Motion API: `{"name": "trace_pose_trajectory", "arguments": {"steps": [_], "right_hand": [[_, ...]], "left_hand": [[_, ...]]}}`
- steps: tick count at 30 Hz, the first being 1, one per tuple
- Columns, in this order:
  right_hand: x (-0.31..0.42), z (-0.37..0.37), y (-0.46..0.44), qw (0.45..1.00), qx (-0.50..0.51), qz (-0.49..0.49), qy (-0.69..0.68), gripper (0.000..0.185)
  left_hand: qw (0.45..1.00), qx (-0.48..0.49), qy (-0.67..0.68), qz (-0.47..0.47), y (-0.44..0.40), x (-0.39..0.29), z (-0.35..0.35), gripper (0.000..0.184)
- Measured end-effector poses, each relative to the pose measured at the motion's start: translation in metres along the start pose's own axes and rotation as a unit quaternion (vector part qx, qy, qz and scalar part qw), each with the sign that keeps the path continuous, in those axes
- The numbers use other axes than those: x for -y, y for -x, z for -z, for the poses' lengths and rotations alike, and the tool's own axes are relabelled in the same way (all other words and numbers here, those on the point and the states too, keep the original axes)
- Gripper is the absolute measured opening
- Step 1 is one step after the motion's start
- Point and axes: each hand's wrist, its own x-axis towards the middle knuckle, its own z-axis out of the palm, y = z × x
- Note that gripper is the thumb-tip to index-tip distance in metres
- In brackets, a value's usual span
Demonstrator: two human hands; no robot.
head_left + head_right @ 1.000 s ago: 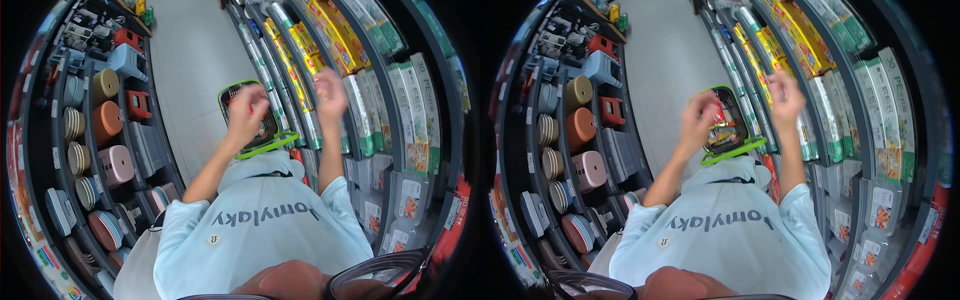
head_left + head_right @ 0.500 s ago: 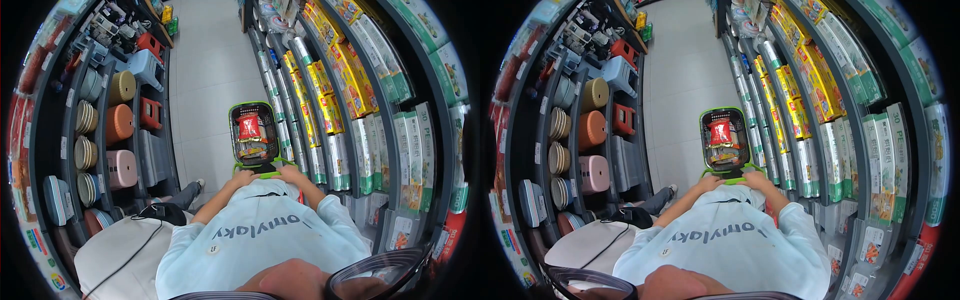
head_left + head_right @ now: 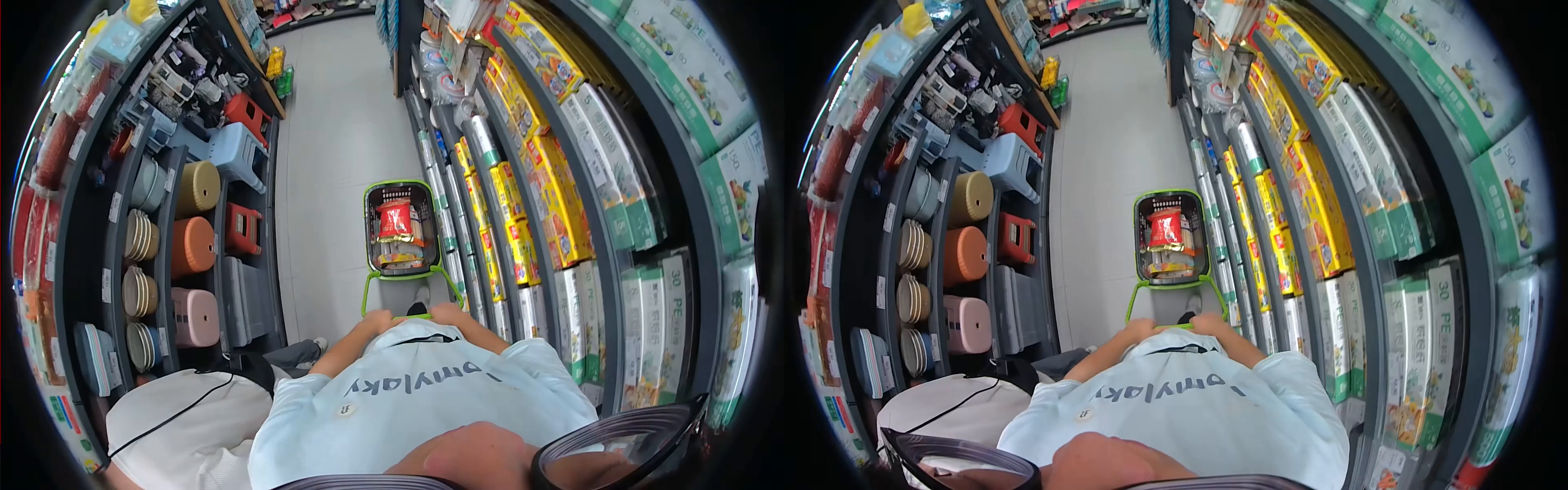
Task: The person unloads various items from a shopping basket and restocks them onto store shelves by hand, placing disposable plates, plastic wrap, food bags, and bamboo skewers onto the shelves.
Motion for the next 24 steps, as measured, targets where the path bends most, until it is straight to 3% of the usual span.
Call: {"name": "trace_pose_trajectory", "arguments": {"steps": [8,14,24], "right_hand": [[-0.061,0.055,-0.024,1.000,-0.017,0.021,0.001,0.033],[-0.079,0.092,-0.021,0.998,-0.031,0.049,-0.018,0.031],[-0.089,0.107,-0.046,0.999,-0.002,0.050,-0.007,0.030]], "left_hand": [[1.000,0.018,0.002,0.014,-0.076,-0.001,0.030,0.086],[0.998,0.021,-0.011,0.065,-0.081,-0.042,0.072,0.080],[0.998,0.011,0.003,0.056,-0.107,-0.021,0.067,0.070]]}}
